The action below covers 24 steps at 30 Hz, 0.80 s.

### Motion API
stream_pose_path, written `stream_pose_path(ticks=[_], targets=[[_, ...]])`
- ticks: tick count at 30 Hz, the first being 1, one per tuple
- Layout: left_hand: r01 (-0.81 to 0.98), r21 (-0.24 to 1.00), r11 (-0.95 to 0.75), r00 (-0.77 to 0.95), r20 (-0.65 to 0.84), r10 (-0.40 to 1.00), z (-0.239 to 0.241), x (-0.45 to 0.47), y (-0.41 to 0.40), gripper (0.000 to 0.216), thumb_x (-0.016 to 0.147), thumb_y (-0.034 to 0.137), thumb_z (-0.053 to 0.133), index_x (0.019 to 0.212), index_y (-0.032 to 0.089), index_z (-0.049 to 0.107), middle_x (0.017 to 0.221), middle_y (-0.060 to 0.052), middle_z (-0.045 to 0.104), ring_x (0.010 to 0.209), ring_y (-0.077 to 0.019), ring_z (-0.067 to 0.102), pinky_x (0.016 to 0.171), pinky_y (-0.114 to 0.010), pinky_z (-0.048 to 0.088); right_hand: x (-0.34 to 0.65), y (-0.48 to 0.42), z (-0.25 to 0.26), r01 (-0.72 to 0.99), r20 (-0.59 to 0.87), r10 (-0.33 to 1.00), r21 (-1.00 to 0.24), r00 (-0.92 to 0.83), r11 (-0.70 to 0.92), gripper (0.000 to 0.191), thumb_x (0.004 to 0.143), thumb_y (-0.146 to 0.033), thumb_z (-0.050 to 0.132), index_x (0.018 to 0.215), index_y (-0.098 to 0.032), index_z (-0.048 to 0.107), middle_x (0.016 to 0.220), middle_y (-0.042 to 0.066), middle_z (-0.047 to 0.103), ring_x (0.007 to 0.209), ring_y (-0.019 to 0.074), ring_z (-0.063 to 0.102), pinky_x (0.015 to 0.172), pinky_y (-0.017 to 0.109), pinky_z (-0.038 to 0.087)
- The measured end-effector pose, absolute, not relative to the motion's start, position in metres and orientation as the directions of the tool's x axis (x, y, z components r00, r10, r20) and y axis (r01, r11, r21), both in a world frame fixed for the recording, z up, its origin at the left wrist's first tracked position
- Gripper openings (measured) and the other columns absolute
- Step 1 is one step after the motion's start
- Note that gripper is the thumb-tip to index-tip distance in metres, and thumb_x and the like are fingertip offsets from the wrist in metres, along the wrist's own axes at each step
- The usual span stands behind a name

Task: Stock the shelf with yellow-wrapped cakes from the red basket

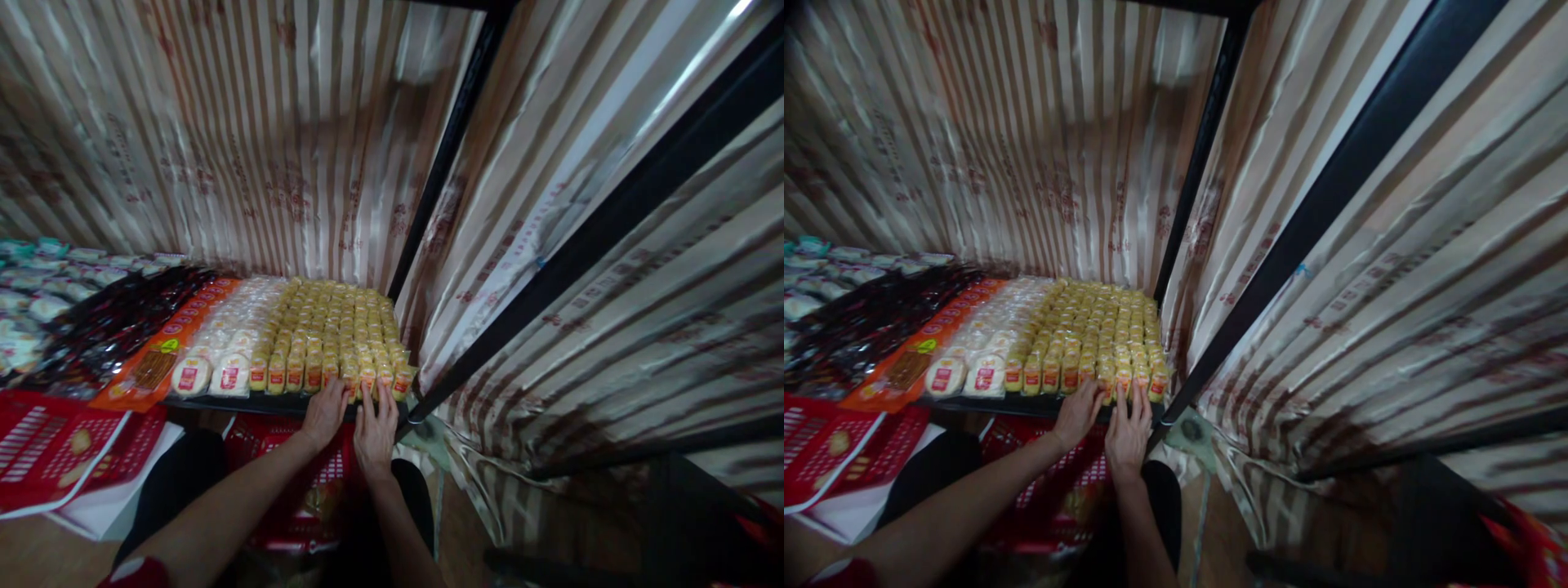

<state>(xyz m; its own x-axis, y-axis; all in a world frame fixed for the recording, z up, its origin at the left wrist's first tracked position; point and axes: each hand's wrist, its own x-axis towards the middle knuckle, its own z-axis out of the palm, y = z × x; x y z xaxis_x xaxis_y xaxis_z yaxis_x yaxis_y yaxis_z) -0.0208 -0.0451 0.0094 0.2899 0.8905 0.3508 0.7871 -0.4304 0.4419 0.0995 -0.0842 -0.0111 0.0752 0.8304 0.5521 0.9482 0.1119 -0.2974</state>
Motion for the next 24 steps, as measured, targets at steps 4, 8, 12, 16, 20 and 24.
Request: stream_pose_path(ticks=[4, 8, 12, 16, 20, 24], targets=[[0.816, 0.395, -0.421, 0.305, 0.325, 0.895, 0.008, -0.019, -0.046, 0.018, 0.093, 0.017, 0.035, 0.101, 0.016, 0.051, 0.093, -0.005, 0.057, 0.082, -0.0157, 0.059, 0.072, -0.025, 0.050, 0.099, -0.083, -0.010, 0.950, 0.559, 0.825, -0.294, 0.081, 0.105, 0.046, 0.089, -0.020, 0.036, 0.135, -0.023, 0.039, 0.146, 0.009, 0.026, 0.132, 0.0255, 0.022, 0.101, 0.047, 0.032], [0.806, 0.401, -0.435, 0.332, 0.301, 0.894, 0.011, -0.020, -0.050, 0.021, 0.093, 0.016, 0.034, 0.106, 0.018, 0.051, 0.097, -0.005, 0.056, 0.085, -0.0151, 0.059, 0.075, -0.026, 0.050, 0.100, -0.083, -0.011, 0.949, 0.560, 0.824, -0.297, 0.080, 0.109, 0.046, 0.089, -0.020, 0.036, 0.135, -0.024, 0.038, 0.146, 0.008, 0.027, 0.132, 0.0248, 0.022, 0.101, 0.046, 0.032], [0.795, 0.458, -0.398, 0.318, 0.245, 0.916, 0.016, -0.020, -0.057, 0.027, 0.090, 0.012, 0.035, 0.111, 0.019, 0.050, 0.102, -0.005, 0.054, 0.089, -0.0140, 0.059, 0.077, -0.024, 0.050, 0.101, -0.083, -0.013, 0.941, 0.567, 0.819, -0.317, 0.087, 0.120, 0.047, 0.089, -0.019, 0.035, 0.136, -0.026, 0.036, 0.148, 0.006, 0.023, 0.133, 0.0244, 0.022, 0.101, 0.047, 0.033], [0.755, 0.506, -0.417, 0.346, 0.232, 0.909, 0.019, -0.023, -0.066, 0.041, 0.084, 0.007, 0.036, 0.122, 0.020, 0.045, 0.111, -0.007, 0.050, 0.093, -0.0151, 0.059, 0.082, -0.026, 0.050, 0.099, -0.084, -0.012, 0.930, 0.565, 0.819, -0.345, 0.102, 0.122, 0.046, 0.090, -0.021, 0.034, 0.136, -0.025, 0.037, 0.148, 0.006, 0.024, 0.132, 0.0247, 0.021, 0.102, 0.049, 0.033], [0.737, 0.526, -0.423, 0.365, 0.217, 0.905, 0.020, -0.031, -0.072, 0.052, 0.078, 0.002, 0.038, 0.125, 0.021, 0.043, 0.115, -0.007, 0.047, 0.097, -0.0166, 0.057, 0.085, -0.028, 0.049, 0.095, -0.087, -0.008, 0.915, 0.574, 0.812, -0.377, 0.107, 0.146, 0.043, 0.090, -0.019, 0.033, 0.132, -0.020, 0.042, 0.148, 0.008, 0.024, 0.134, 0.0243, 0.018, 0.103, 0.050, 0.031], [0.733, 0.533, -0.422, 0.359, 0.223, 0.906, 0.020, -0.040, -0.073, 0.049, 0.077, 0.003, 0.038, 0.122, 0.019, 0.046, 0.114, -0.008, 0.047, 0.097, -0.0174, 0.056, 0.086, -0.029, 0.049, 0.094, -0.089, -0.004, 0.906, 0.581, 0.809, -0.383, 0.085, 0.180, 0.040, 0.090, -0.018, 0.032, 0.126, -0.016, 0.048, 0.148, 0.011, 0.023, 0.135, 0.0249, 0.016, 0.104, 0.051, 0.030]])
